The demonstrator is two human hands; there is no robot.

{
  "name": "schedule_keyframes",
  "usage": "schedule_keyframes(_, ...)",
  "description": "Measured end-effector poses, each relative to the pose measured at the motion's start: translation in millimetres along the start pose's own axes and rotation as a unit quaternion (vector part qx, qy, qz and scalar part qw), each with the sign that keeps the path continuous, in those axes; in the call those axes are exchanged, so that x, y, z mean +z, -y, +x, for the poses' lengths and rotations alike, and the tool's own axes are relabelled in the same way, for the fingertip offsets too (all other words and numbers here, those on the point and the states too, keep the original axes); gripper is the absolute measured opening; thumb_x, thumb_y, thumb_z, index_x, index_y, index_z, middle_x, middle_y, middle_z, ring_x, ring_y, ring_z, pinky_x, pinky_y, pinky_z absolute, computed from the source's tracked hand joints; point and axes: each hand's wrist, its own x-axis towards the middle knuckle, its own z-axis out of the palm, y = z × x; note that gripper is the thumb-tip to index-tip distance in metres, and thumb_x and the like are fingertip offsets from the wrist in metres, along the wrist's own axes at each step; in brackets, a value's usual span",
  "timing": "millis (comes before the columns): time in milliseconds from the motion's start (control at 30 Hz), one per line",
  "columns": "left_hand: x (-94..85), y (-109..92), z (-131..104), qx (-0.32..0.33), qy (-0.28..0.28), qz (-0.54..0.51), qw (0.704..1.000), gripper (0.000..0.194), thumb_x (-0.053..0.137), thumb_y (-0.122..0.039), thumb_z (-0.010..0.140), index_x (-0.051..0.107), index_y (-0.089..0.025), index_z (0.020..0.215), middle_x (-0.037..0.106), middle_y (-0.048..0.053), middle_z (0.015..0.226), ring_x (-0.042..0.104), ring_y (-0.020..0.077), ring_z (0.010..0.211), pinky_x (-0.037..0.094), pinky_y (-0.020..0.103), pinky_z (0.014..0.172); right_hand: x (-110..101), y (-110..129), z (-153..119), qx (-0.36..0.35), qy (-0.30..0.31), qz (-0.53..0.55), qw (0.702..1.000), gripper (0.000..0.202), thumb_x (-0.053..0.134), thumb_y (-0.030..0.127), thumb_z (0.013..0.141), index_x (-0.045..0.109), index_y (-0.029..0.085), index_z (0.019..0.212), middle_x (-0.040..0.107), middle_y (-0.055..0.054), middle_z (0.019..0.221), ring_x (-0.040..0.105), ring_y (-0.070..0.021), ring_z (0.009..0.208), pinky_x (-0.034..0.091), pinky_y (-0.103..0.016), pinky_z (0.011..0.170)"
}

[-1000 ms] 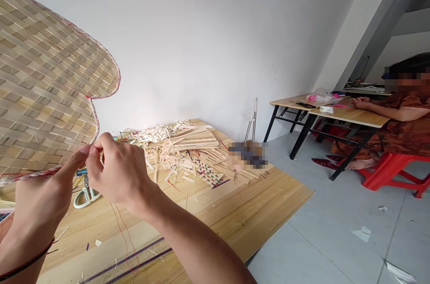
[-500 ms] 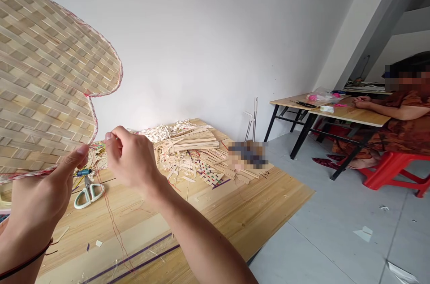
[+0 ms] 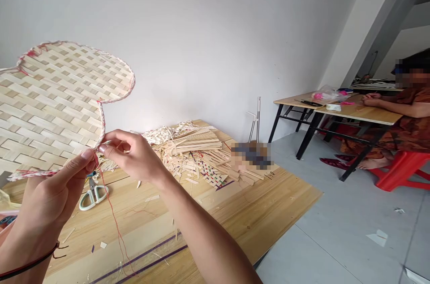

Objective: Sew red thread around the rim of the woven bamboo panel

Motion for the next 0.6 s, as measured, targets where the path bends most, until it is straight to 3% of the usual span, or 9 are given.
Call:
schedule_keyframes(200,3.0,-1.9,1.8,0.005,0.072,-0.092,0.993,0.024,0.095,-0.025,0.067,0.073,-0.017,0.073,0.062,-0.001,0.074,0.055,0.0119,0.071,0.052,0.023,0.065,-0.9,-0.5,0.6,-0.015,-0.003,-0.043,0.999,0.022,0.072,0.038,0.097,0.065,0.017,0.097,0.065,0.000,0.091,0.054,-0.0102,0.076,0.048,-0.023,0.070)
schedule_keyframes(333,3.8,-3.1,1.8,-0.001,0.077,-0.104,0.992,0.024,0.094,-0.023,0.065,0.073,-0.016,0.073,0.062,0.000,0.075,0.055,0.0120,0.071,0.052,0.022,0.061,-3.3,-1.5,1.0,-0.033,-0.008,-0.108,0.994,0.013,0.067,0.031,0.101,0.066,0.018,0.099,0.060,0.000,0.091,0.053,-0.0102,0.076,0.051,-0.024,0.072)
schedule_keyframes(600,3.6,-0.9,1.8,0.003,0.077,-0.085,0.993,0.029,0.096,-0.028,0.062,0.071,-0.016,0.070,0.058,0.001,0.073,0.054,0.0124,0.072,0.053,0.021,0.063,-9.3,-6.7,2.0,-0.089,-0.016,-0.148,0.985,0.005,0.067,0.021,0.102,0.066,0.017,0.099,0.058,-0.002,0.106,0.061,-0.0118,0.099,0.055,-0.027,0.093)
